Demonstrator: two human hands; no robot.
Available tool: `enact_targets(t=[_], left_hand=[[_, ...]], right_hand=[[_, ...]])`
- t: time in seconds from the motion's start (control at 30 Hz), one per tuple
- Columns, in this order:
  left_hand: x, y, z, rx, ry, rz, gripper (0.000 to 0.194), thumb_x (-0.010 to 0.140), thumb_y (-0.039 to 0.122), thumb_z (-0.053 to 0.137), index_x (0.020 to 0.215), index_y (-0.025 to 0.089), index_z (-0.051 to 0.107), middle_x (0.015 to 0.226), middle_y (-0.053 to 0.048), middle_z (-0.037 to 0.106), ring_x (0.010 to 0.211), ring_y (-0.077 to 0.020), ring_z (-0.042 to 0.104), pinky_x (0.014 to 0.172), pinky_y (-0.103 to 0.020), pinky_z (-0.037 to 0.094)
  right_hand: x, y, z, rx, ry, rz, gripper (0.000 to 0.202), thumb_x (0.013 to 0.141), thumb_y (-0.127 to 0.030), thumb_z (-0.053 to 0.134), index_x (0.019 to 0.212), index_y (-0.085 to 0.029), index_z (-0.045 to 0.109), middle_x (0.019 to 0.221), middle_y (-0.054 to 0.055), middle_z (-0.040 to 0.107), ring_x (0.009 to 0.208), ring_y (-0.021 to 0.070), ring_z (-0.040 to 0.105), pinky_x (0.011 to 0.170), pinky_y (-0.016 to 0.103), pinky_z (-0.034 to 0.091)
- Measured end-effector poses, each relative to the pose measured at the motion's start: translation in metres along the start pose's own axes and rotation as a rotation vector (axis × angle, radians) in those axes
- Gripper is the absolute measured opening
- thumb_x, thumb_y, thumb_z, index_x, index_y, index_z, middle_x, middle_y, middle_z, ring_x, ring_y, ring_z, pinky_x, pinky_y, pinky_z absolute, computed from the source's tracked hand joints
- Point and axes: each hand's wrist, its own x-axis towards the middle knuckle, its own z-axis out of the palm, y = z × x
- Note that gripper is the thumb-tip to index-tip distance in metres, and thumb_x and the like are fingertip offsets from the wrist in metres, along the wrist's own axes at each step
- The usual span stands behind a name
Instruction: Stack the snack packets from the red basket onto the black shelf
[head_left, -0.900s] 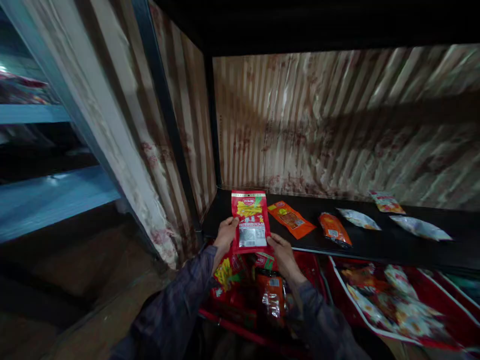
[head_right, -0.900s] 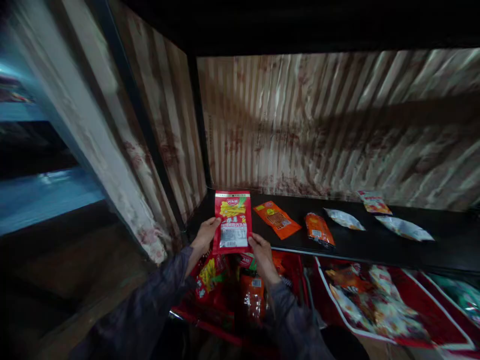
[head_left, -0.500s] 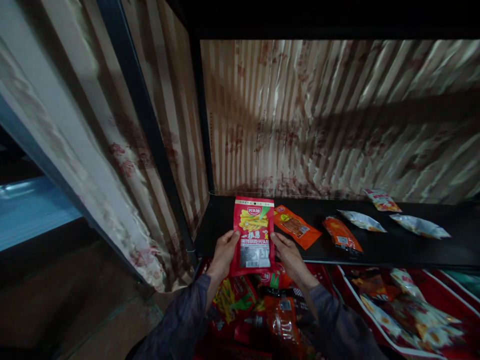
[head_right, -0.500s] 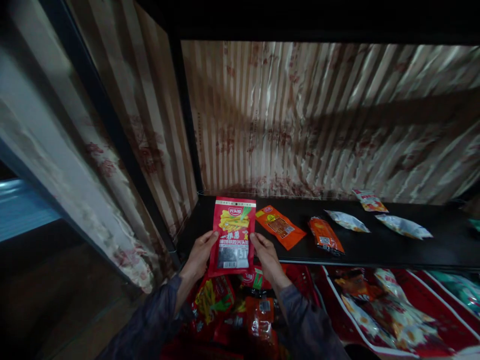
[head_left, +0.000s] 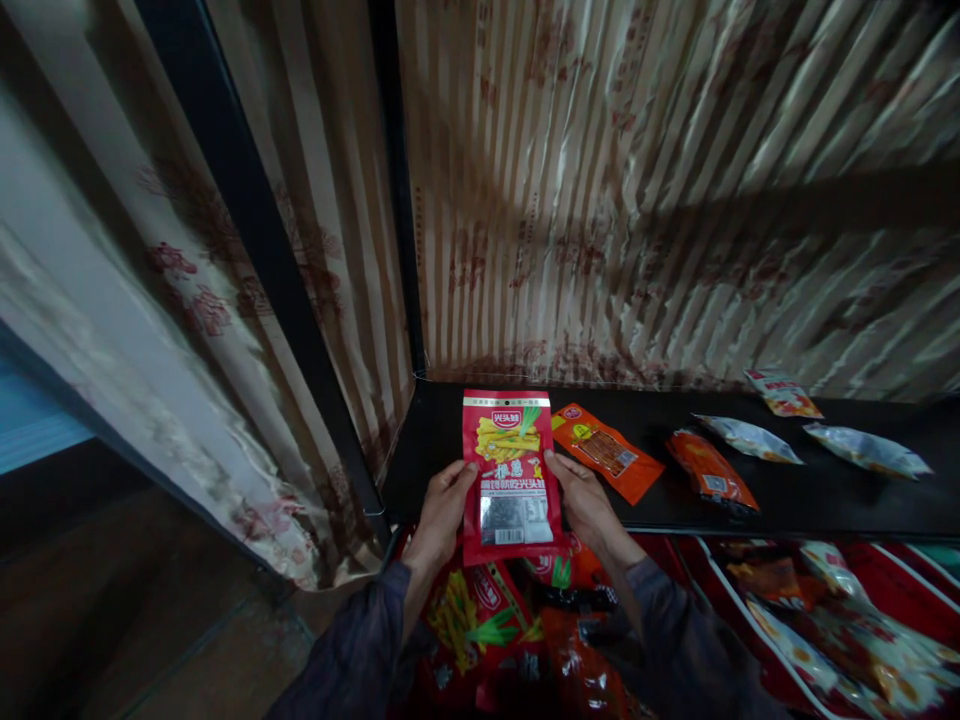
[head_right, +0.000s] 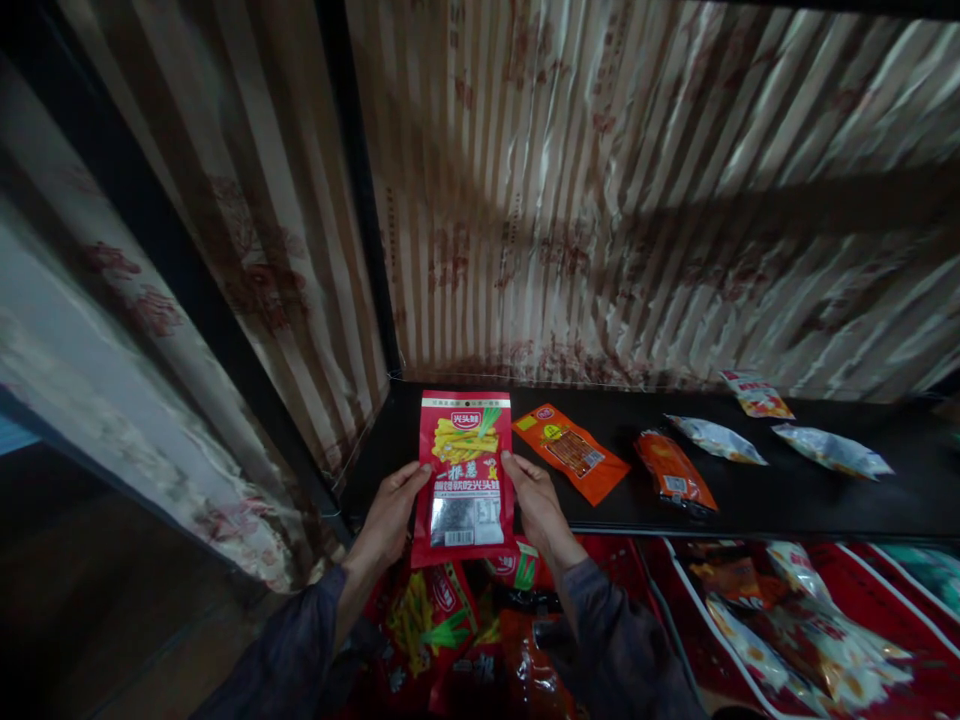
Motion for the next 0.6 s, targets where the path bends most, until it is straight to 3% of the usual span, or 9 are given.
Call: enact_targets(t=[0.3,0.6], left_hand=[[0.003,-0.010,0.001,0.066,-0.032,-0.006,0.046,0.060,0.051,0.080,0.086,0.015,0.069,0.079,-0.004,0.074,0.069,-0.0202,0.067,0.067,-0.029,0.051],[-0.002,-0.007,0.005,0.053,-0.033,-0.075,0.045,0.055,0.047,0.084,0.083,0.015,0.070,0.076,-0.004,0.074,0.066,-0.0204,0.068,0.068,-0.030,0.052]], right_hand=[[0.003,0.005,-0.011,-0.015,0.046,0.015,0.042,0.051,-0.050,0.086,0.076,-0.020,0.070,0.074,0.004,0.076,0.065,0.0237,0.071,0.060,0.032,0.056],[0.009,-0.007,-0.013,0.042,0.046,-0.035,0.040,0.055,-0.050,0.085,0.078,-0.021,0.070,0.082,0.005,0.077,0.083,0.0284,0.072,0.069,0.036,0.057]])
